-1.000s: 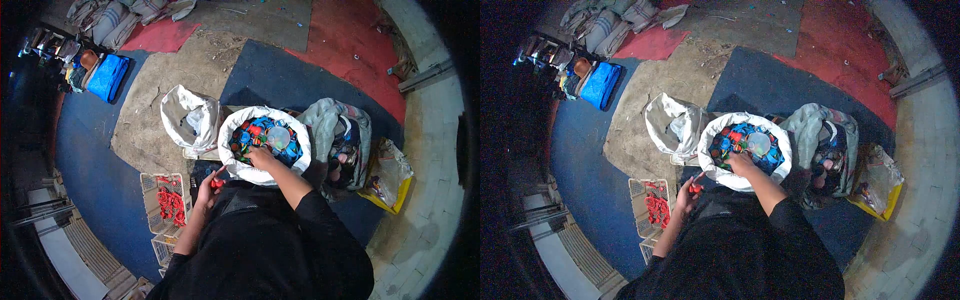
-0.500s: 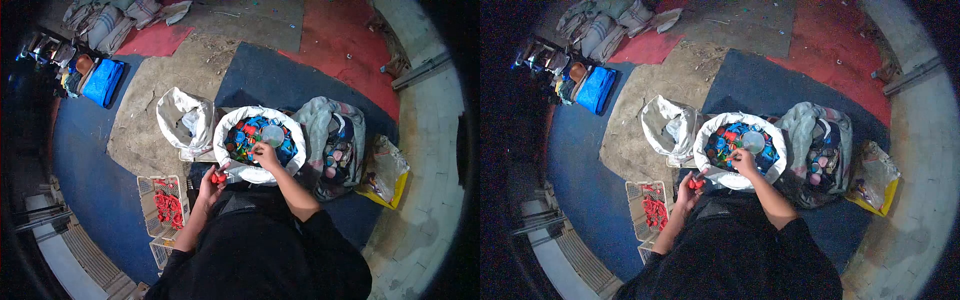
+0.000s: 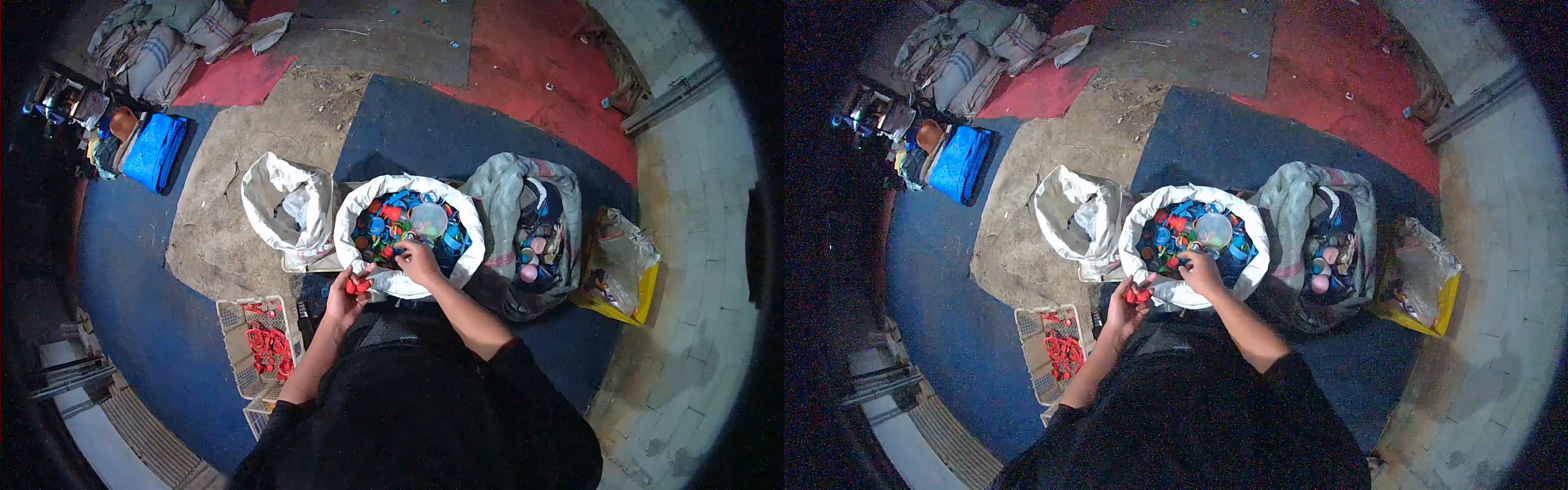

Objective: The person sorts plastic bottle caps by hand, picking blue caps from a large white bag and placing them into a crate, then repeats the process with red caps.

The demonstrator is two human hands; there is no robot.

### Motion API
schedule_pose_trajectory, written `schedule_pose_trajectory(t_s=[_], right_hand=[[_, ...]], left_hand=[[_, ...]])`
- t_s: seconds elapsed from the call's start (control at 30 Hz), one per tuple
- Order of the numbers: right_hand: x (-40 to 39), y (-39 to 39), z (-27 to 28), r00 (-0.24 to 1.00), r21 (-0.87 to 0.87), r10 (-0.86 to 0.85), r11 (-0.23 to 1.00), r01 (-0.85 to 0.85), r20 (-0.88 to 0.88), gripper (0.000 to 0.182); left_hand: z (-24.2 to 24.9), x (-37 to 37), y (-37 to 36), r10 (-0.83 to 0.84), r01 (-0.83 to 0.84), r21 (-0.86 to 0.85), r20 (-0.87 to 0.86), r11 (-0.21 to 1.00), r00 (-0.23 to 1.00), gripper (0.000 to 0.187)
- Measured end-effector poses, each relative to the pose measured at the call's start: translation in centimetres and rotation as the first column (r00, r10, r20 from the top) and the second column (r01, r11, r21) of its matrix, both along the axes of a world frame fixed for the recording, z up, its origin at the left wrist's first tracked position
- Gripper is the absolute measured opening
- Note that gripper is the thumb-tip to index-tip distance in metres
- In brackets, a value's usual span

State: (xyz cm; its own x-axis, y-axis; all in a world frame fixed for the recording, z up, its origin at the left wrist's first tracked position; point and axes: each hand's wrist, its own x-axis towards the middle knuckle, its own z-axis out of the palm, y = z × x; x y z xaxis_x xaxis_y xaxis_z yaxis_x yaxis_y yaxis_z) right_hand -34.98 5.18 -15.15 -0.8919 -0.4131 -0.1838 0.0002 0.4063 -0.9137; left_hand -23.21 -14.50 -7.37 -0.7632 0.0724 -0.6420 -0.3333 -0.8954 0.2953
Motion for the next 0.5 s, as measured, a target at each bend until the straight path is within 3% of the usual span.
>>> schedule_pose_trajectory(t_s=[0.07,0.27,0.33,0.5], right_hand=[[-0.4,-0.8,0.8,0.948,0.244,0.209,0.958,-0.150,-0.241,0.026],[-1.1,-2.1,0.2,0.845,0.567,0.499,0.758,-0.321,-0.189,0.029],[-1.1,-2.2,1.0,0.803,0.667,0.573,0.664,-0.338,-0.164,0.028],[-0.8,-2.1,-2.0,0.758,0.657,0.600,0.684,-0.317,-0.258,0.020]], left_hand=[[-0.3,0.7,-0.4,-0.009,0.010,-0.014,0.046,1.000,0.999,0.036],[1.1,1.9,-0.6,0.018,-0.016,-0.085,0.029,0.996,0.999,0.039],[0.7,2.5,-1.1,0.032,-0.031,-0.037,0.024,0.999,0.999,0.038],[0.7,3.4,-1.3,0.032,-0.030,-0.035,0.048,0.999,0.998,0.038]])
